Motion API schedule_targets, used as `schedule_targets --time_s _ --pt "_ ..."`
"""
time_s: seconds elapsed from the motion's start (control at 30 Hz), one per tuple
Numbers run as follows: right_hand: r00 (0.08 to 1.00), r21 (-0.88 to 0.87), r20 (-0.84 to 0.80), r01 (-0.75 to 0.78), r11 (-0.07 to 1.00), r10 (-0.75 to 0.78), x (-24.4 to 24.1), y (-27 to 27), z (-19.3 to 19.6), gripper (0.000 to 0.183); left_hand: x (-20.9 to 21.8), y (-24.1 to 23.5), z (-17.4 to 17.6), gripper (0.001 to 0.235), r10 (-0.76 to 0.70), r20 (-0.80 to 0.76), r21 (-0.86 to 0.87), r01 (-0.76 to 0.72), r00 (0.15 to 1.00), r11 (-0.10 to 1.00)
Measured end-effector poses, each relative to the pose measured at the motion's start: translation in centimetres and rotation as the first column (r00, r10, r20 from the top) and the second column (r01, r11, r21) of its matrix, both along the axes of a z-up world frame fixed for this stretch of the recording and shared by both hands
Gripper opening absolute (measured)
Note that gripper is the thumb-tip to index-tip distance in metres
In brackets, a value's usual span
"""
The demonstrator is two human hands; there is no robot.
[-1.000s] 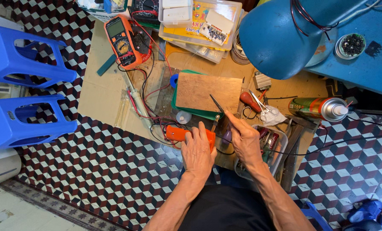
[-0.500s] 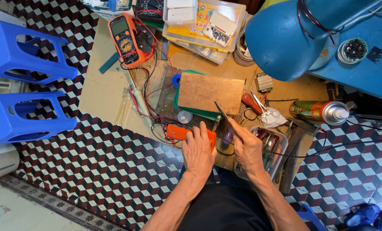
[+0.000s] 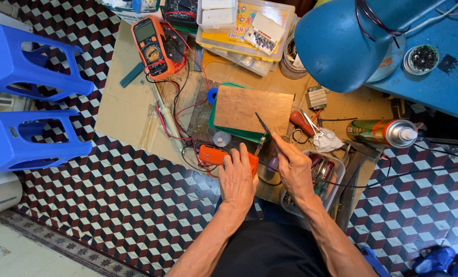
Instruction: The person uses a heat gun to apply heat to a small electronic component held in a container. They then use a pair of pliers to manipulate the component and the heat gun nozzle. The person also handles a multimeter and other tools on the cluttered workbench.
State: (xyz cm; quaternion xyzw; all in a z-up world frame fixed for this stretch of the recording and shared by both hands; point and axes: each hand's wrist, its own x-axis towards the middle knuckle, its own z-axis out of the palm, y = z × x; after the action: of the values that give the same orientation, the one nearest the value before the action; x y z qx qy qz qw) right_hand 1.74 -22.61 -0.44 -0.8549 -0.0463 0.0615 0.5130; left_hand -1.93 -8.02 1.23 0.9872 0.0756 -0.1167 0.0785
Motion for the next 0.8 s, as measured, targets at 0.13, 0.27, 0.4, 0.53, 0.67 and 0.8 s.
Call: schedule_targets --time_s 0.13,0.27,0.4,0.53,0.67,0.8 --pt "0.999 -0.043 -0.046 0.006 0.999 -0.008 0.5 0.3 -0.3 0.042 0.1 0.2 -0.3 0.094 -0.012 0.032 0.03 0.011 0.999 1.0" --pt "0.997 -0.13 -0.08 0.002 0.992 -0.012 -0.8 0.4 -0.1 0.042 -0.5 0.2 -0.5 0.097 -0.037 0.017 0.038 0.036 0.999 0.999" --pt "0.999 0.051 0.015 0.045 0.998 -0.045 -0.2 0.7 0.7 0.039 -0.1 0.2 -0.3 0.099 -0.042 0.027 0.041 0.04 0.999 0.998" --pt "0.998 -0.085 0.062 0.025 0.996 -0.02 0.0 1.0 0.0 0.041 -0.6 0.2 -0.6 0.1 -0.038 0.013 0.042 0.038 0.999 0.998" --pt "0.998 -0.1 0.035 0.053 0.994 -0.05 0.0 0.5 -0.4 0.041 -0.3 0.2 -0.5 0.099 -0.046 -0.006 0.039 0.046 0.999 0.998" --pt "0.996 -0.028 -0.051 0.071 0.997 -0.072 -0.2 -0.1 -0.5 0.04 -0.4 0.5 -0.8 0.097 -0.055 0.011 0.071 0.054 0.998 0.996"
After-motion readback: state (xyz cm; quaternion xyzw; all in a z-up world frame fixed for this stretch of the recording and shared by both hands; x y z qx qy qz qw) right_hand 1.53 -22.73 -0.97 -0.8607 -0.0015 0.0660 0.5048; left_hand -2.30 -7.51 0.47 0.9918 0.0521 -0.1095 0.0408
